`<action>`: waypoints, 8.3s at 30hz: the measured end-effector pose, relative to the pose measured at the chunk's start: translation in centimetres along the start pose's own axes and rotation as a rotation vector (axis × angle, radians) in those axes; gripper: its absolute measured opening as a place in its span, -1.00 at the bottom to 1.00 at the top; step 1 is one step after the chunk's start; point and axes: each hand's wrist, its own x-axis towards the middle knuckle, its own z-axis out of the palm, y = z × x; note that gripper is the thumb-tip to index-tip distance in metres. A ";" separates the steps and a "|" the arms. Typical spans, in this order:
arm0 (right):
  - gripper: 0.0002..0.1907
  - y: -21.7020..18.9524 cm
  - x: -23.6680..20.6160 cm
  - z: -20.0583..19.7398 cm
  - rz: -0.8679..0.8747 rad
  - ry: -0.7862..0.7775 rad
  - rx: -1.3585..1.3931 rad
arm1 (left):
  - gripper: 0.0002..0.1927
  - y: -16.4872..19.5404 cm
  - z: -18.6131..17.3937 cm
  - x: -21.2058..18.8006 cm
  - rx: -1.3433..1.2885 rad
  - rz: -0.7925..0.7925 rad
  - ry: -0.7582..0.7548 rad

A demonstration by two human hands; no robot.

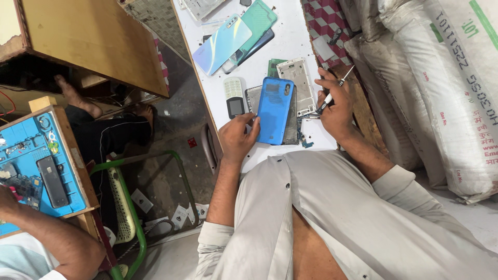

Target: The person sits at a workbench and uses a screwdriver to unscrew and pry at the back of a blue smartphone, working on the phone's rear casing among other disassembled phones and parts on the table. A coworker at an adjacent bench repairs phone motherboards throughout the clip.

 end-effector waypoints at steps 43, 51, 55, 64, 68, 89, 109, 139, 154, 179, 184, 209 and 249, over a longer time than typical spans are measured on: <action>-0.72 -1.2 1.5 0.9 -0.243 0.086 0.019 | -0.77 -5.1 6.5 -0.5 -0.707 -0.526 0.289; -0.55 -0.4 4.0 2.7 -0.185 -0.129 0.261 | -0.78 -3.8 8.6 3.4 -0.749 -0.407 0.035; -0.40 0.4 4.3 3.7 -0.423 -0.167 0.025 | -0.73 -3.3 8.7 3.8 -0.733 -0.320 -0.101; -0.46 0.5 3.6 4.0 -0.153 -0.147 0.331 | -0.82 -2.2 7.7 3.8 -0.495 -0.248 -0.065; -0.43 -0.3 4.2 4.1 -0.033 -0.204 0.344 | -0.81 -1.5 7.2 4.2 -0.457 -0.267 -0.070; -0.63 -0.8 7.7 4.3 -0.106 -0.141 0.206 | -0.79 -2.7 8.4 6.3 -0.359 -0.324 0.019; -0.68 -3.4 8.1 -0.9 -0.038 -0.073 0.665 | -0.81 -3.8 1.8 2.1 -0.535 -0.558 0.413; -0.17 -2.6 3.5 4.1 -0.219 -0.325 -0.172 | -0.69 -4.5 5.0 1.3 -0.350 -0.510 0.407; -0.77 -4.0 1.9 -1.2 -0.115 0.018 0.228 | -0.69 -3.1 3.0 -0.4 -0.600 -0.544 0.637; -0.77 -4.3 -0.7 -4.5 -0.300 -0.604 -0.044 | -0.63 -2.2 2.2 -3.1 -0.670 -0.568 0.479; -0.73 -2.9 -0.4 -4.3 -0.323 -0.549 -0.105 | -0.67 -3.4 4.1 -3.1 -0.624 -0.609 0.522; -0.59 -0.2 2.2 -2.2 0.090 -0.511 -0.062 | -0.74 -5.0 7.3 -1.0 -0.662 -0.566 0.457; -0.47 1.4 2.4 -0.2 0.135 -0.466 -0.202 | -0.76 -4.8 7.0 -0.6 -0.632 -0.558 0.411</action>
